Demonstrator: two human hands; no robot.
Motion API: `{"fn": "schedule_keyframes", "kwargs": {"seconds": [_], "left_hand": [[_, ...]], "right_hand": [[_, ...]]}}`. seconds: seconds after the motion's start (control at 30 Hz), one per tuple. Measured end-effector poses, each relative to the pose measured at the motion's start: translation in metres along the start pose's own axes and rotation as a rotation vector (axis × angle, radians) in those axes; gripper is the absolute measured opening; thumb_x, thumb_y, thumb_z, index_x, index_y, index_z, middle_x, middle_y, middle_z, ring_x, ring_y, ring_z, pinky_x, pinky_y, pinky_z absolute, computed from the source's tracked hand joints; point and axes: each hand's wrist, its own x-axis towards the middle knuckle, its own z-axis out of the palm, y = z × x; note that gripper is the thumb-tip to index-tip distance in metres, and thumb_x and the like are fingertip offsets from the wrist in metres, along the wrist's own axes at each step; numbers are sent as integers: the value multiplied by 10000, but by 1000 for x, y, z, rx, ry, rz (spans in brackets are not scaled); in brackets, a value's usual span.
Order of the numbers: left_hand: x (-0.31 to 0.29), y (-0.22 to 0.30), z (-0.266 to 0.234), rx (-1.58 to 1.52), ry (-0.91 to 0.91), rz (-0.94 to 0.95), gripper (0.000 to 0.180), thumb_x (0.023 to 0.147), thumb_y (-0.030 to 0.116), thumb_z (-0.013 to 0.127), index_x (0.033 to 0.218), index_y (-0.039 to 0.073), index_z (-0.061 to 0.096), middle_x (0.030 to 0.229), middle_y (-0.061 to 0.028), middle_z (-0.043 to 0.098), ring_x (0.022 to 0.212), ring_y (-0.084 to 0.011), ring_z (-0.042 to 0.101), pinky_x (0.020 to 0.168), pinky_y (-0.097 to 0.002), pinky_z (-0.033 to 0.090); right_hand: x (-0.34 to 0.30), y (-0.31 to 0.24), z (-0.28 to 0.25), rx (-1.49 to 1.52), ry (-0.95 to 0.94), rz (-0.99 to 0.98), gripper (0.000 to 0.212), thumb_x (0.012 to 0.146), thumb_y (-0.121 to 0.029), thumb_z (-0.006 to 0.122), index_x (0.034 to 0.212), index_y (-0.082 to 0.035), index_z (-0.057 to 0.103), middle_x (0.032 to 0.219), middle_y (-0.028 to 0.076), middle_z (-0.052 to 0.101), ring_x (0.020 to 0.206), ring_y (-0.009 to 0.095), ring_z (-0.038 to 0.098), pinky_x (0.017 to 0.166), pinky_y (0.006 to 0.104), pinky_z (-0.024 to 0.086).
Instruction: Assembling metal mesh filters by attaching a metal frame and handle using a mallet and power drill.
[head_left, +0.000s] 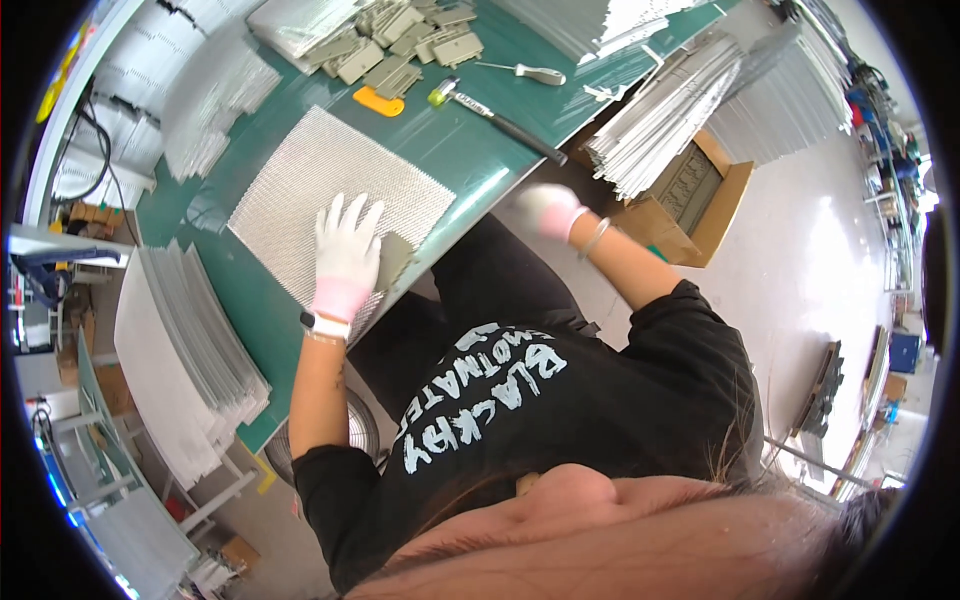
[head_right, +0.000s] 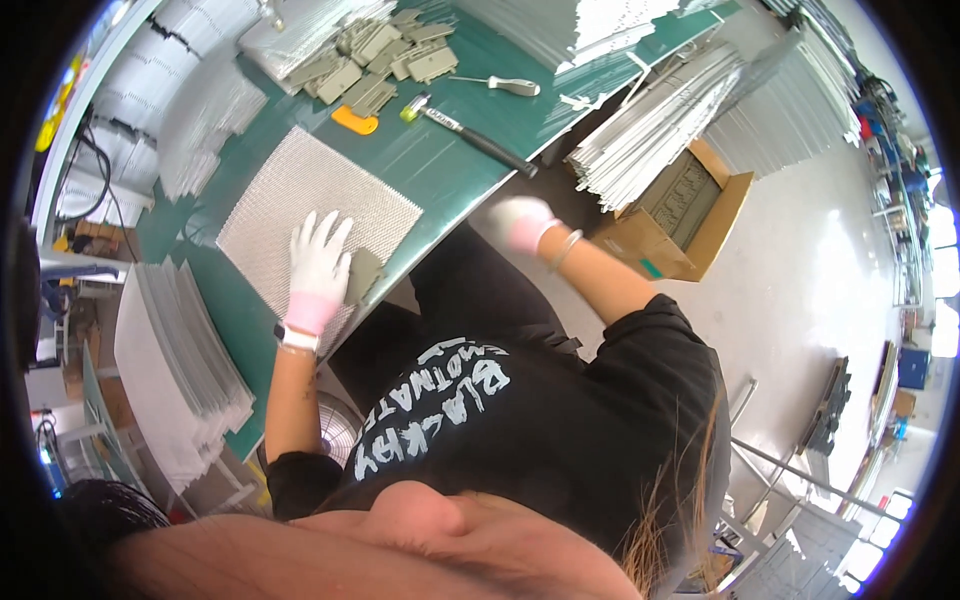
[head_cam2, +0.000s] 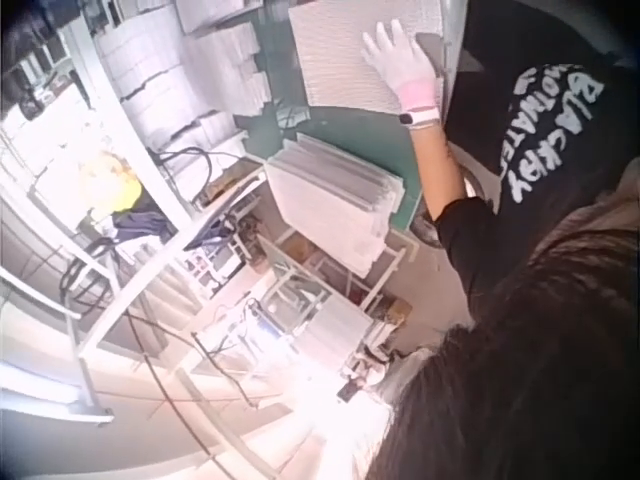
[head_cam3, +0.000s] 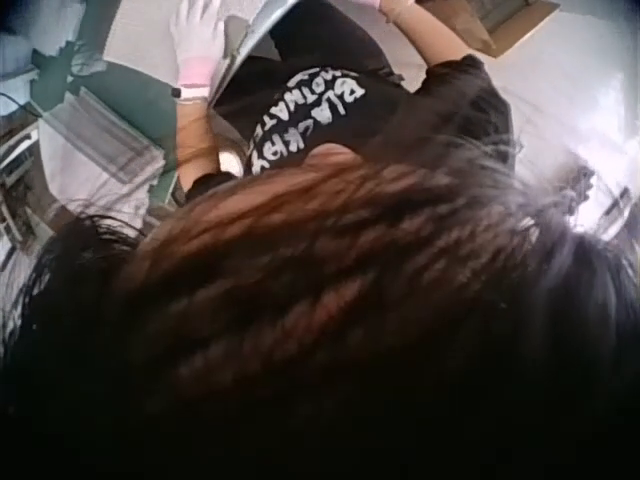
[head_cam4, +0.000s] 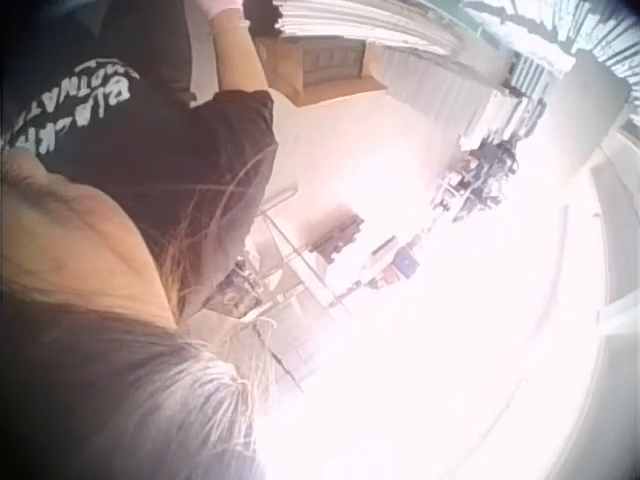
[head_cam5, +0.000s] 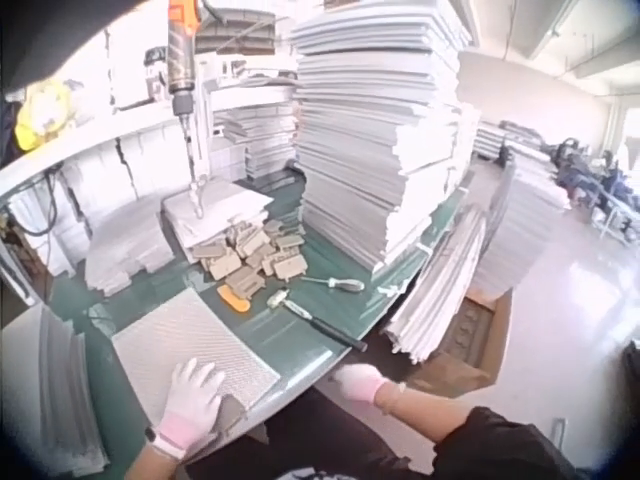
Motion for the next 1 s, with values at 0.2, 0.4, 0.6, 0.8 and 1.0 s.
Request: {"fn": "schedule_keyframes", "kwargs": {"seconds": [0.2,0.4,0.6,0.8,1.0], "left_hand": [[-32,80,-9,-450,185,205,396,861,156,620,1243,51,598,1240,-143,607,1222,-384,528,1063,-511,389],[-60,126,103,-1427,-394,-198,330,939,118,543,1229,-24,612,1213,-157,660,1176,-265,614,1044,-385,454],[-19,122,203,-2412,21,-339,488,860,72,655,1311,-73,537,1290,-181,614,1185,-260,605,978,-330,501],[-109,35,-13,-1909,934,-477,778,968,679,355,1249,-22,539,1158,-219,640,1111,-377,611,994,-508,482],[-221,-18,-120,-1490,1022,-19,739,1036,603,267,1004,-11,677,530,13,479,542,-76,512,592,-243,450]], "right_hand": [[-31,163,15,-378,177,197,188,860,-97,565,961,-141,717,1021,82,664,990,292,669,814,409,547],[-45,21,-37,-117,32,-346,207,817,-157,641,1018,-148,691,1009,86,662,965,303,668,797,432,560],[-80,-187,-50,53,405,-1023,250,835,-363,669,866,-115,661,822,62,632,812,260,693,653,394,559],[-90,-111,-15,1598,207,-455,343,911,-209,674,1186,-14,610,1131,152,665,960,250,676,851,407,560],[-90,42,-62,2541,744,-397,447,1001,-454,441,1161,-59,576,1088,102,618,1005,275,590,915,440,486]]}}
